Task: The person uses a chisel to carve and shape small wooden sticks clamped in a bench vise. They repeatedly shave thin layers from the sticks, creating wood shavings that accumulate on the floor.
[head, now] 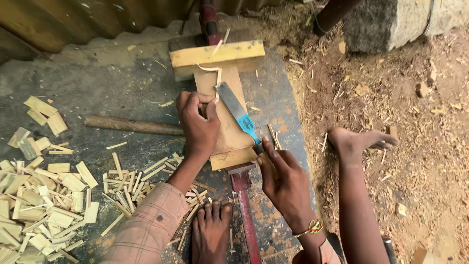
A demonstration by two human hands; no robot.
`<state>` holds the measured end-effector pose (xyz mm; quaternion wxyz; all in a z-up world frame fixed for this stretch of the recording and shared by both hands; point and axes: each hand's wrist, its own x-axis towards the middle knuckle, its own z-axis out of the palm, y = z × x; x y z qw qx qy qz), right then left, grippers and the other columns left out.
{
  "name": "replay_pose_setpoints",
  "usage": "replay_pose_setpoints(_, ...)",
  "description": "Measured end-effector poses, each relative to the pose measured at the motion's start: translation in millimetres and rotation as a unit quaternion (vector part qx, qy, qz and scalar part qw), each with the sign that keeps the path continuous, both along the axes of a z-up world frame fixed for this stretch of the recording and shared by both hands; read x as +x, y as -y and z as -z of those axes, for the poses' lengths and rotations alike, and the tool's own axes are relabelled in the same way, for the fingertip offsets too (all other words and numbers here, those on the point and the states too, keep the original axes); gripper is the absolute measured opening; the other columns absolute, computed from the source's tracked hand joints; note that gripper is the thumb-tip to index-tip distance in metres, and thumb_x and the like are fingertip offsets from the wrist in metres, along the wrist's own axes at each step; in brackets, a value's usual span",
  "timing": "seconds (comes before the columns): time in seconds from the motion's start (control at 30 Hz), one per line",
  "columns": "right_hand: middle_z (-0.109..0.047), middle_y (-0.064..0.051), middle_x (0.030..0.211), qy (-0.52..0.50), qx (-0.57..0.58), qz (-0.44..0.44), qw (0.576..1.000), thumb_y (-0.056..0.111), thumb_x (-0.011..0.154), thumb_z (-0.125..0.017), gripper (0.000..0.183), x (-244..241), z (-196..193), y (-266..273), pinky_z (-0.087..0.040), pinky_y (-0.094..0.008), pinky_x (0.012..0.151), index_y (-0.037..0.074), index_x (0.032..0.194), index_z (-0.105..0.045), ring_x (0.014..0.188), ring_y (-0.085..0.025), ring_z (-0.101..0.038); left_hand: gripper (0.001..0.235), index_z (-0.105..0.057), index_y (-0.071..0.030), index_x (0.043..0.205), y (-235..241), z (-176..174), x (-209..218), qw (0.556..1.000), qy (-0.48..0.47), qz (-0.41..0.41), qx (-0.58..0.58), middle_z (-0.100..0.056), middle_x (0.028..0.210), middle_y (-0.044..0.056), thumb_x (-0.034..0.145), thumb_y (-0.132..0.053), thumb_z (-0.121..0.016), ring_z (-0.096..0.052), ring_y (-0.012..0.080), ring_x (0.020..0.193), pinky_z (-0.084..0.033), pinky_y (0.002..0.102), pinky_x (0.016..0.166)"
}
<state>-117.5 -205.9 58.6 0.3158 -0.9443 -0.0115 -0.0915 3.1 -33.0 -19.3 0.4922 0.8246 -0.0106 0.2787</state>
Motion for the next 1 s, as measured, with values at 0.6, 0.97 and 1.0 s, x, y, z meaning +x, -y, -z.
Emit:
replay_pose_setpoints(0.6,-0.074,-0.011,0.103,-0.045,-0.014,0.009,0.999,0.009,0.089,-0.073,0.047,7.2,6.8,0.5,-0.056,-0.036,0.055,0.010,0.135,-0.065,0.072,-0.023,-0.075,0.011,-0.064,-0.002,0.095,-1.6,-0.2,3.9,0.999,-0.028,0.021,-0.035,-0.050,0.096,0.011,0.091,0.001,-0.074,-0.050,0.0259,0.093,-0.040,0.039,0.080)
replay_pose_setpoints(0.97,-0.073,-0.012,0.102,-0.004,0.004,0.000,1.000,0.010,0.092,-0.070,0.043,23.4,-3.0,-13.3,-0.056,-0.035,0.057,0.010,0.135,-0.066,0.071,-0.024,-0.074,0.009,-0.061,-0.001,0.094,-6.5,0.5,7.0,0.996,-0.058,0.031,-0.059,-0.052,0.096,0.011,0.089,0.002,-0.069,-0.052,0.0266,0.093,-0.042,0.039,0.082)
replay_pose_setpoints(1.0,-0.073,-0.014,0.103,0.013,0.004,-0.008,1.000,0.010,0.094,-0.069,0.042,21.3,-3.7,-11.4,-0.056,-0.036,0.059,0.010,0.136,-0.066,0.071,-0.025,-0.073,0.010,-0.061,-0.001,0.095,-4.9,2.3,4.7,0.997,-0.050,0.034,-0.053,-0.051,0.097,0.011,0.089,0.003,-0.068,-0.052,0.0269,0.093,-0.042,0.040,0.083)
